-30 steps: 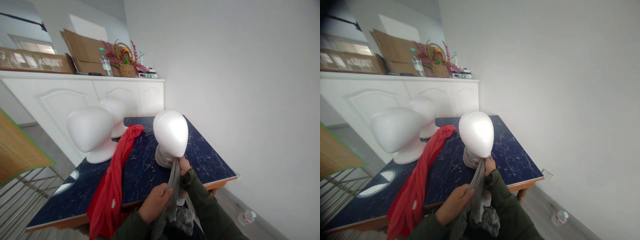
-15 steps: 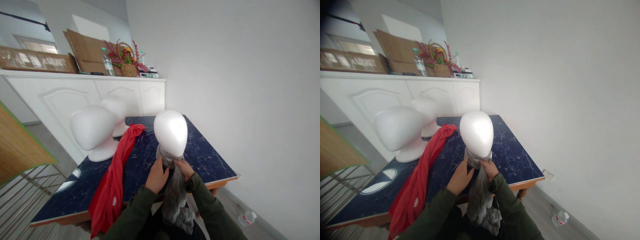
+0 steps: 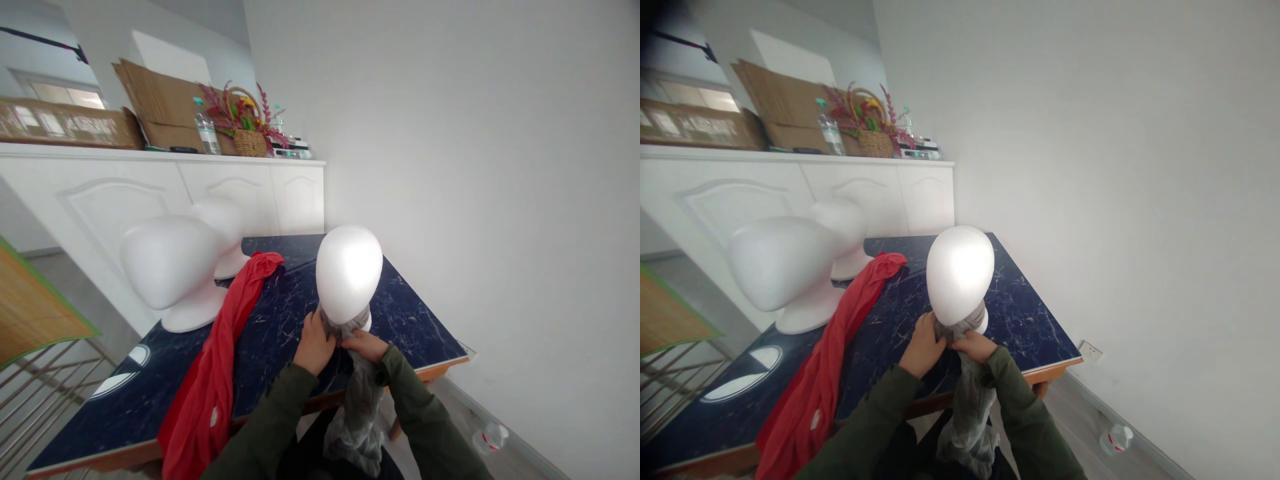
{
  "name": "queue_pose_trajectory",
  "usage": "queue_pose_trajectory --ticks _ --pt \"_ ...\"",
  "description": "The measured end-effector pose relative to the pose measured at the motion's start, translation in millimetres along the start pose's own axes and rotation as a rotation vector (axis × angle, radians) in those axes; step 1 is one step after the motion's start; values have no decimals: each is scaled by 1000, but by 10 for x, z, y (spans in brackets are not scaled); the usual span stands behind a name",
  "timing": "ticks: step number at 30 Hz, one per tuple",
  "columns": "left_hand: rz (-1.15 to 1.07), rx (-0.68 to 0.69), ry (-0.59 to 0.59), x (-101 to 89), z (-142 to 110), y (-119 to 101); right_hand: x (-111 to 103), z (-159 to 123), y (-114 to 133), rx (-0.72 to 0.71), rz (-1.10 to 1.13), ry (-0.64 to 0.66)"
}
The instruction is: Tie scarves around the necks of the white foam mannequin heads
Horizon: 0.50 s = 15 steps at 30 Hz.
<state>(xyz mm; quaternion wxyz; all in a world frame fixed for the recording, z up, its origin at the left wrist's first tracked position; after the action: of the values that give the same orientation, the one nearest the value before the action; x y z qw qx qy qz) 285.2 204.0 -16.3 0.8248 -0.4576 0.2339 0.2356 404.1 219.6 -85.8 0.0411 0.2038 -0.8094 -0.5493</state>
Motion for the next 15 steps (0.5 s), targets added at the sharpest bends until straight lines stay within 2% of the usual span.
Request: queue_pose_trajectory --ticks 2,3,5,7,10,13,15 --pt "102 -16 -10 -45 -137 -53 -1 9 -67 17 97 -1" --pt "73 -36 49 20 -198 -62 -2 3 -111 38 147 -6" --pt "-87 -90 239 265 -314 -74 10 -44 -176 77 270 1" --pt "-205 -108 354 447 -378 -122 68 -121 -181 95 430 66" --pt "-236 -63 326 520 -342 -191 122 -218 -172 139 633 122" --pt "-197 -40 279 548 -343 -220 127 -241 -205 210 756 96" --pt "-119 -19 292 583 -399 -255 139 -225 -209 236 801 82"
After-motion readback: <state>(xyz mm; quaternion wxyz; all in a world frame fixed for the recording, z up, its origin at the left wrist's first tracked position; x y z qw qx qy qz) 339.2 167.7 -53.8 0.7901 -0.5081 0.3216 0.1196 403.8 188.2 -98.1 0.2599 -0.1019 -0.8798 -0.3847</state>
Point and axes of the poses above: each hand's wrist, its own z-axis towards the middle knuckle, its own x-axis out of the palm, y = z × x, the point moved 10 cm from there along z, towards the middle knuckle, and after that the axes turned 13 degrees about x, right-handed, at the moved point
